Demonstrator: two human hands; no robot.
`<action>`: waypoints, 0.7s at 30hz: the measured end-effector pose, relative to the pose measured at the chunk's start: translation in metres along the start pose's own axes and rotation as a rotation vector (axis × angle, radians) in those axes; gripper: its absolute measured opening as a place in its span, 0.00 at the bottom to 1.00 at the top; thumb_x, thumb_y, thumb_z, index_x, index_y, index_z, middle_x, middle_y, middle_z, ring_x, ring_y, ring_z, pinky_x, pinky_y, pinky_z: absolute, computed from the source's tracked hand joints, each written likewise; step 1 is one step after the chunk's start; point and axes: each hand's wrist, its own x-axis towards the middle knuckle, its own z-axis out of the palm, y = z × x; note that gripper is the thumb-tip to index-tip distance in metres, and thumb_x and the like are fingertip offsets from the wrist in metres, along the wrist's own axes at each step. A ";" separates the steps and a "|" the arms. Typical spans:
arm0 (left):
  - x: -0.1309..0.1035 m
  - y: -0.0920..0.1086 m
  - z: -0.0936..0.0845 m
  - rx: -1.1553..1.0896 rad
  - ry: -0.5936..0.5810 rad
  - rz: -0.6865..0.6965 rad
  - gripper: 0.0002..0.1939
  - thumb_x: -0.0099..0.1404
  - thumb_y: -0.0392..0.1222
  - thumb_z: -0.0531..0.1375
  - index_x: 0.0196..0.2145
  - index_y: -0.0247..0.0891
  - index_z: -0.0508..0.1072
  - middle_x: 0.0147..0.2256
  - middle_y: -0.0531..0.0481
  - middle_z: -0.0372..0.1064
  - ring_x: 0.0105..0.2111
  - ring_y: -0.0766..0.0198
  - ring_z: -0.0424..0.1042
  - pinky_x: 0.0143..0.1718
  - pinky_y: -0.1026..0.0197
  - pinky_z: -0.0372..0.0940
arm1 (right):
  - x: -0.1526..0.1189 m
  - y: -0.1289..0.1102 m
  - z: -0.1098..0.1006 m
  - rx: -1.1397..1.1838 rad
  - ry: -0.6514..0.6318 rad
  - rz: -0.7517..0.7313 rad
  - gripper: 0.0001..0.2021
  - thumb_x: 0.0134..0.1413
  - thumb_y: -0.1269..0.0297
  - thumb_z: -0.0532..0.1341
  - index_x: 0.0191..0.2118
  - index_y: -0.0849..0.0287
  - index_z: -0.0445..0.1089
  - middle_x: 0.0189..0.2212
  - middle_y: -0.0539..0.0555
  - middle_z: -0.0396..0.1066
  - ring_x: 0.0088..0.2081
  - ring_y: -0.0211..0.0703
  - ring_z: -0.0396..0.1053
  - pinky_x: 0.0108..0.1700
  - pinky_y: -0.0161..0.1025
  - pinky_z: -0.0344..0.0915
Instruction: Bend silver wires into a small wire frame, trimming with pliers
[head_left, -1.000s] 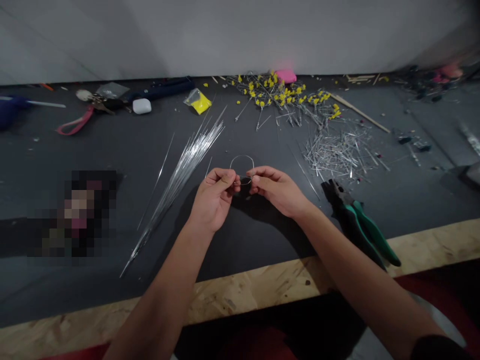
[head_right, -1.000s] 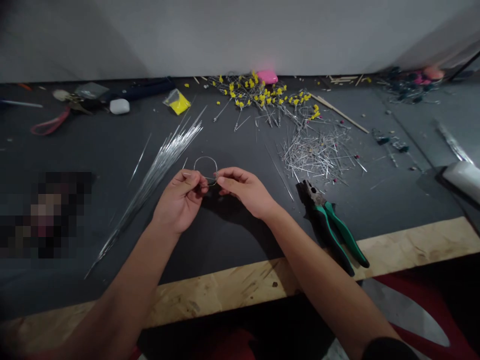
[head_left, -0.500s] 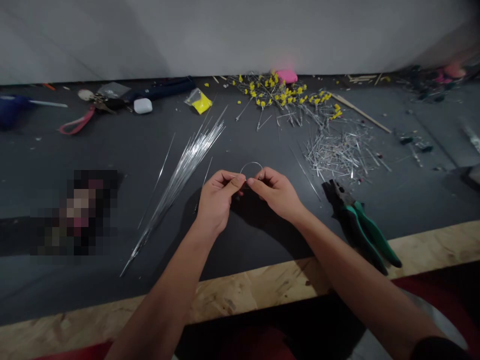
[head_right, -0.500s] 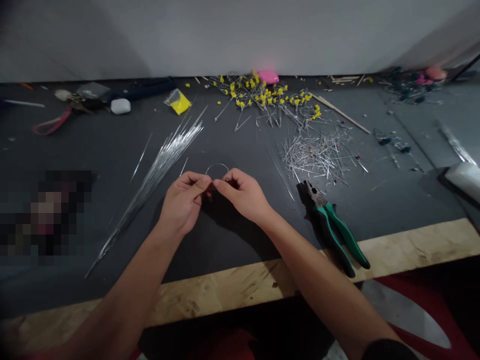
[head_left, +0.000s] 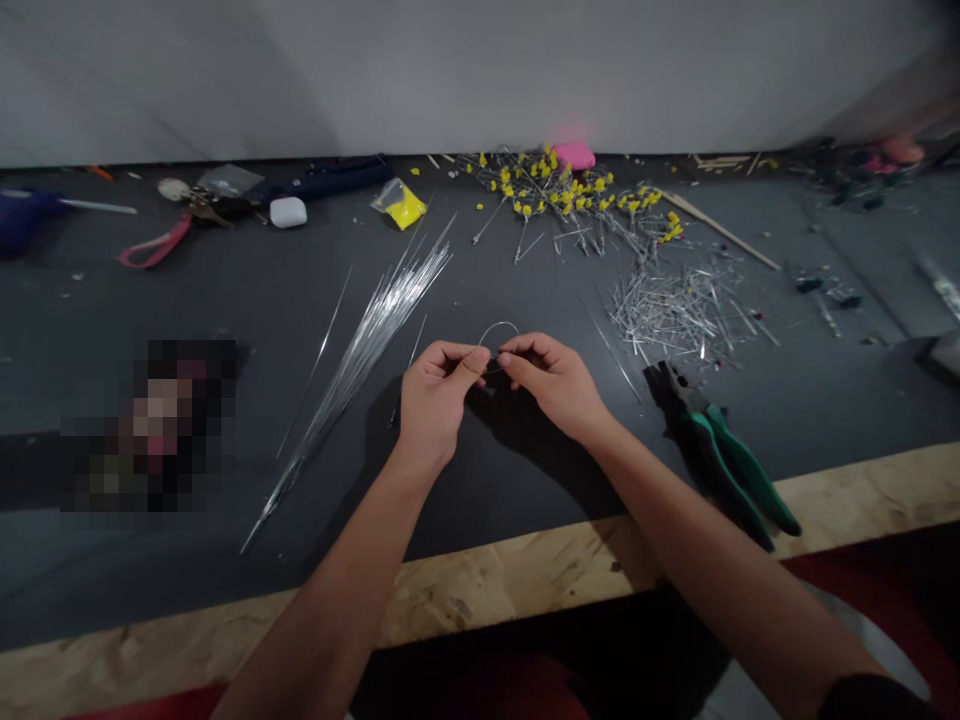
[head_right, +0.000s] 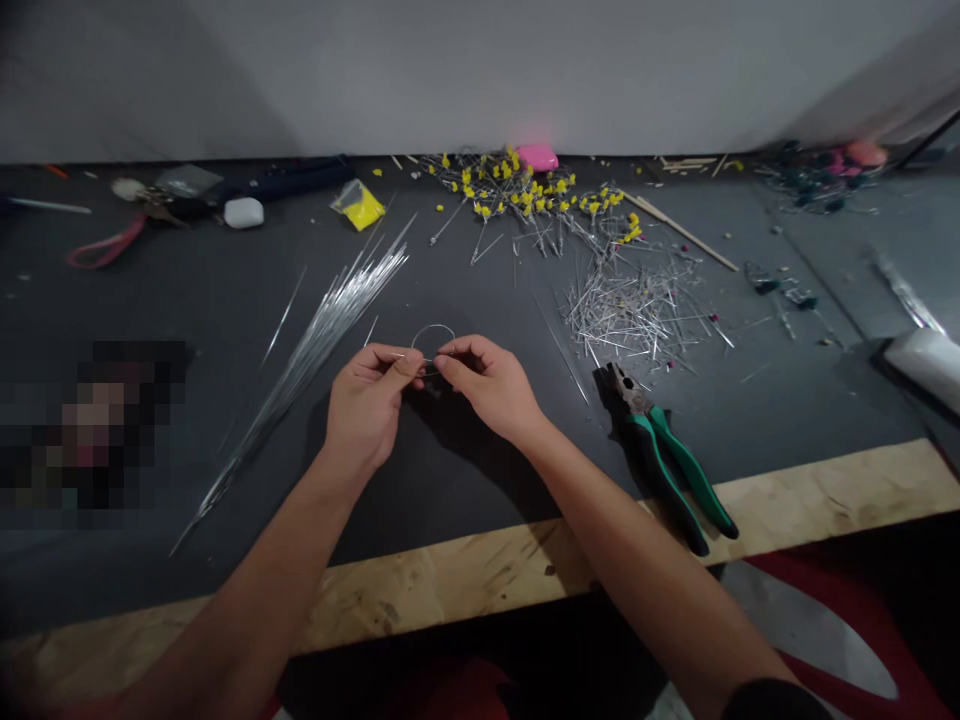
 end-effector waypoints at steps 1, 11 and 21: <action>0.000 -0.001 0.000 0.024 0.008 0.015 0.06 0.52 0.40 0.66 0.27 0.37 0.74 0.26 0.54 0.70 0.25 0.71 0.65 0.31 0.66 0.61 | 0.000 0.000 0.000 -0.001 0.003 0.018 0.09 0.48 0.60 0.63 0.34 0.58 0.69 0.24 0.47 0.68 0.25 0.32 0.64 0.29 0.33 0.61; -0.002 -0.001 0.000 0.140 0.012 0.056 0.07 0.53 0.42 0.66 0.27 0.37 0.74 0.25 0.54 0.70 0.25 0.71 0.66 0.31 0.65 0.61 | 0.001 0.002 -0.004 0.120 -0.008 0.114 0.09 0.44 0.61 0.66 0.33 0.60 0.70 0.24 0.48 0.71 0.27 0.34 0.68 0.34 0.35 0.64; -0.002 0.002 0.002 -0.068 -0.028 -0.031 0.07 0.51 0.39 0.66 0.25 0.36 0.72 0.25 0.53 0.69 0.26 0.71 0.65 0.30 0.66 0.61 | -0.001 0.003 -0.002 0.286 -0.010 0.116 0.12 0.42 0.63 0.67 0.35 0.58 0.69 0.27 0.46 0.70 0.29 0.33 0.69 0.37 0.37 0.66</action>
